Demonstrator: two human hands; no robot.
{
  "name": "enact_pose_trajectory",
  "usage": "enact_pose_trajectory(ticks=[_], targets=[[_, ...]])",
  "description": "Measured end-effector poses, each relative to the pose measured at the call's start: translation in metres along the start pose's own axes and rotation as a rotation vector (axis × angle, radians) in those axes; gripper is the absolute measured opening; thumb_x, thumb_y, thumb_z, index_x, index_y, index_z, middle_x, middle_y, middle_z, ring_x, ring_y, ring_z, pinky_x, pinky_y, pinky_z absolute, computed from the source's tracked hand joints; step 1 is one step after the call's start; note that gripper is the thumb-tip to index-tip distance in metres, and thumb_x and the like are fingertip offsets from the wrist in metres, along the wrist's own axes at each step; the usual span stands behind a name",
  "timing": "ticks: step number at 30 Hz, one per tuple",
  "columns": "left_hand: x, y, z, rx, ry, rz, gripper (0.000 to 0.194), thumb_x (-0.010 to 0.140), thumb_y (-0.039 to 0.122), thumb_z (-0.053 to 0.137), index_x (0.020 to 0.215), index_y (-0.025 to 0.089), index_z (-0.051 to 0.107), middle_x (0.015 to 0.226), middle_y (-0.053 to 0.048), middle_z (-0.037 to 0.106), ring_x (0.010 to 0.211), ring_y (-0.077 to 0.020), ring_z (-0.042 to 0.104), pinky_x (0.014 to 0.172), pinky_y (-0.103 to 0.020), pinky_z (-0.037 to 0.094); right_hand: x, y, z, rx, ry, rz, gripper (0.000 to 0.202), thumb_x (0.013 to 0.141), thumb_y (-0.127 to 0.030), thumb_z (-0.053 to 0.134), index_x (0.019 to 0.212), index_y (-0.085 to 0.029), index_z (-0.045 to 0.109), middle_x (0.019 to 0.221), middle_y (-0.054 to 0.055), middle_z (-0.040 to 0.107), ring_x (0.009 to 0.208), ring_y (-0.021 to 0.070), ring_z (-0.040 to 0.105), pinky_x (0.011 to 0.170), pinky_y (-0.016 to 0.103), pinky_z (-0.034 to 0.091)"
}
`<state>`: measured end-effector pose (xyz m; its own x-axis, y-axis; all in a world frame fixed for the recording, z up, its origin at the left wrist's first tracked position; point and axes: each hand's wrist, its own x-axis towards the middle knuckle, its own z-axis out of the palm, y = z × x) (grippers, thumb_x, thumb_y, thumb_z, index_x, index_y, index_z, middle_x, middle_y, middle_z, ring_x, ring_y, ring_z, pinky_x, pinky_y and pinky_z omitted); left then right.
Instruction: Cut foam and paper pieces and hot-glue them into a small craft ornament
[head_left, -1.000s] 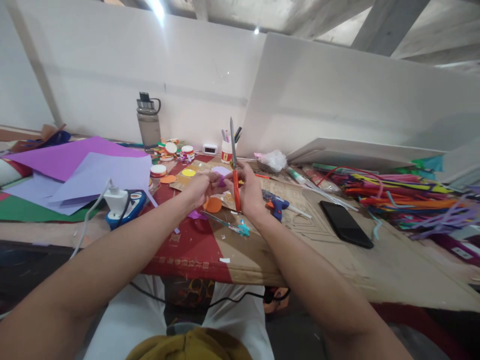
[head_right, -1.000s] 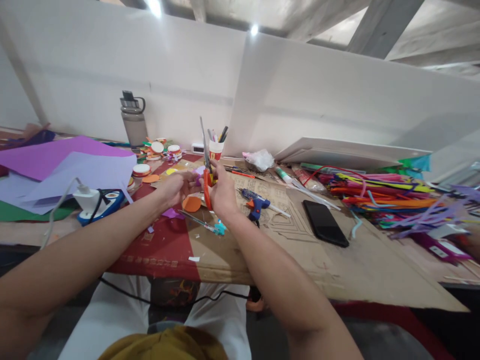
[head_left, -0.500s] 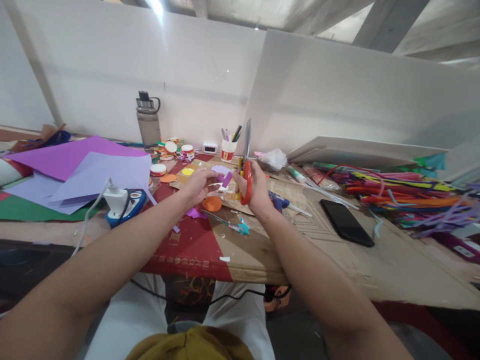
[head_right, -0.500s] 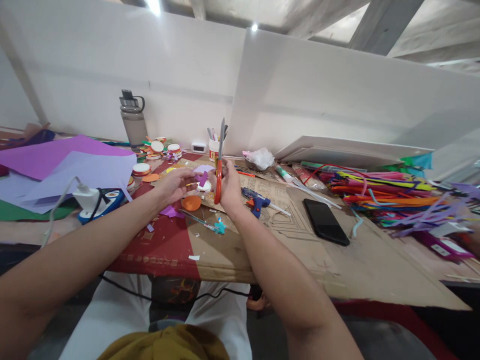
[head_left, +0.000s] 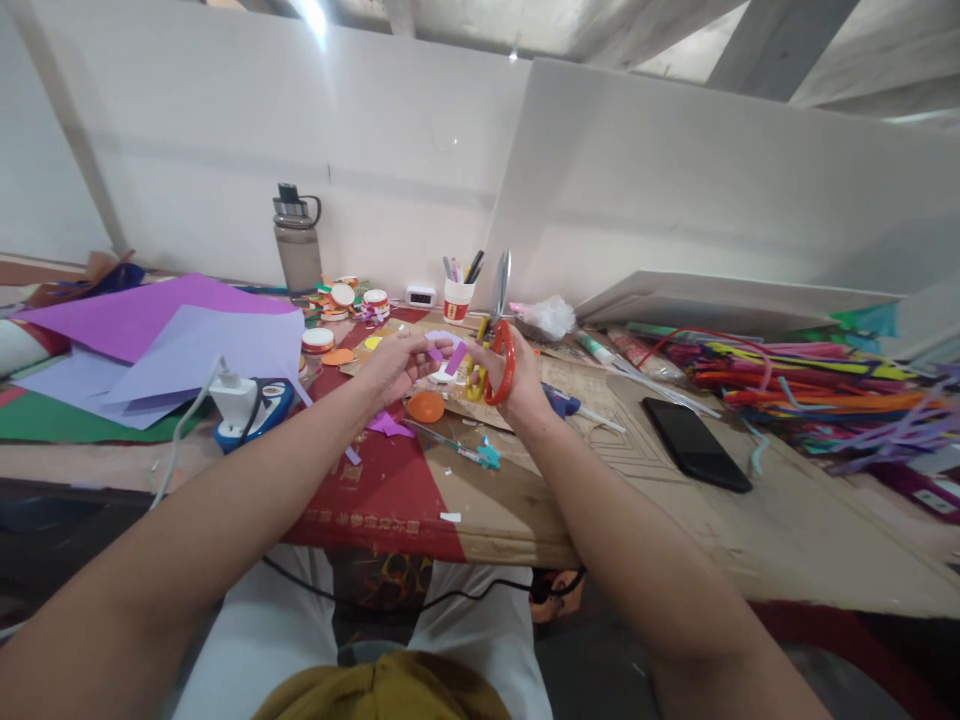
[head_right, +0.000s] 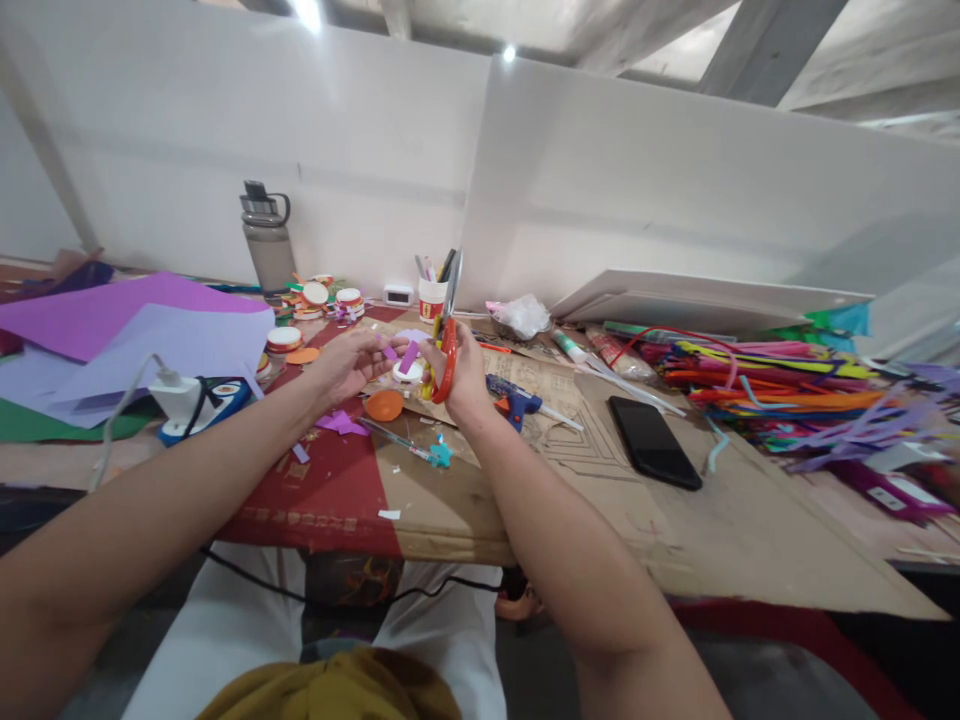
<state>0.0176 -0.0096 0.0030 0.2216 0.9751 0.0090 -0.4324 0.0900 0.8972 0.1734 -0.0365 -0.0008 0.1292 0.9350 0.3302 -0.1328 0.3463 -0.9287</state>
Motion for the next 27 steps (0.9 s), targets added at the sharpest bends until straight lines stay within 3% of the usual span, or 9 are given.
enact_pose_trajectory(ticks=[5,10,15,21,27], targets=[[0.000,-0.001,0.000,0.037,0.002,-0.002,0.014,0.064,0.000,0.059,0.070,0.012,0.057,0.077,-0.007,0.068,0.061,-0.0084,0.061,0.055,-0.018,0.048,0.002,0.002,0.002,0.028,0.038,0.021,0.037,0.065,-0.033,0.076,0.085,-0.023,0.047,0.064,-0.007,0.052,0.041,0.0076,0.048,0.035,0.022,0.038],[-0.004,-0.009,0.005,0.050,-0.070,-0.082,0.019,0.060,-0.001,0.055,0.073,0.013,0.056,0.059,-0.001,0.056,0.051,-0.0081,0.053,0.046,-0.017,0.040,0.004,0.006,0.003,0.122,0.096,0.003,0.036,0.064,-0.031,0.075,0.085,-0.023,0.046,0.061,-0.009,0.052,0.039,0.0067,0.048,0.036,0.021,0.038],[-0.010,-0.009,0.012,-0.057,-0.110,-0.195,0.019,0.060,0.002,0.054,0.075,0.014,0.055,0.062,-0.001,0.055,0.048,-0.0068,0.048,0.042,-0.016,0.035,0.003,0.003,0.005,0.228,0.194,-0.015,0.032,0.067,-0.029,0.073,0.080,-0.023,0.044,0.058,-0.009,0.051,0.040,0.0064,0.047,0.036,0.020,0.036],[-0.015,-0.007,0.018,-0.051,-0.197,-0.103,0.018,0.065,0.006,0.069,0.077,0.013,0.057,0.066,0.001,0.055,0.051,-0.0042,0.046,0.046,-0.015,0.035,0.000,0.002,0.008,0.298,0.213,-0.047,0.035,0.067,-0.034,0.075,0.081,-0.022,0.045,0.060,-0.009,0.054,0.042,0.0066,0.050,0.038,0.020,0.039],[-0.013,-0.010,0.018,0.047,-0.111,-0.044,0.021,0.064,0.010,0.074,0.068,0.014,0.054,0.056,0.005,0.046,0.044,-0.0020,0.037,0.039,-0.014,0.023,0.000,0.005,0.008,0.206,0.186,-0.044,0.031,0.070,-0.033,0.071,0.082,-0.023,0.045,0.059,-0.010,0.052,0.040,0.0070,0.049,0.036,0.019,0.035]])
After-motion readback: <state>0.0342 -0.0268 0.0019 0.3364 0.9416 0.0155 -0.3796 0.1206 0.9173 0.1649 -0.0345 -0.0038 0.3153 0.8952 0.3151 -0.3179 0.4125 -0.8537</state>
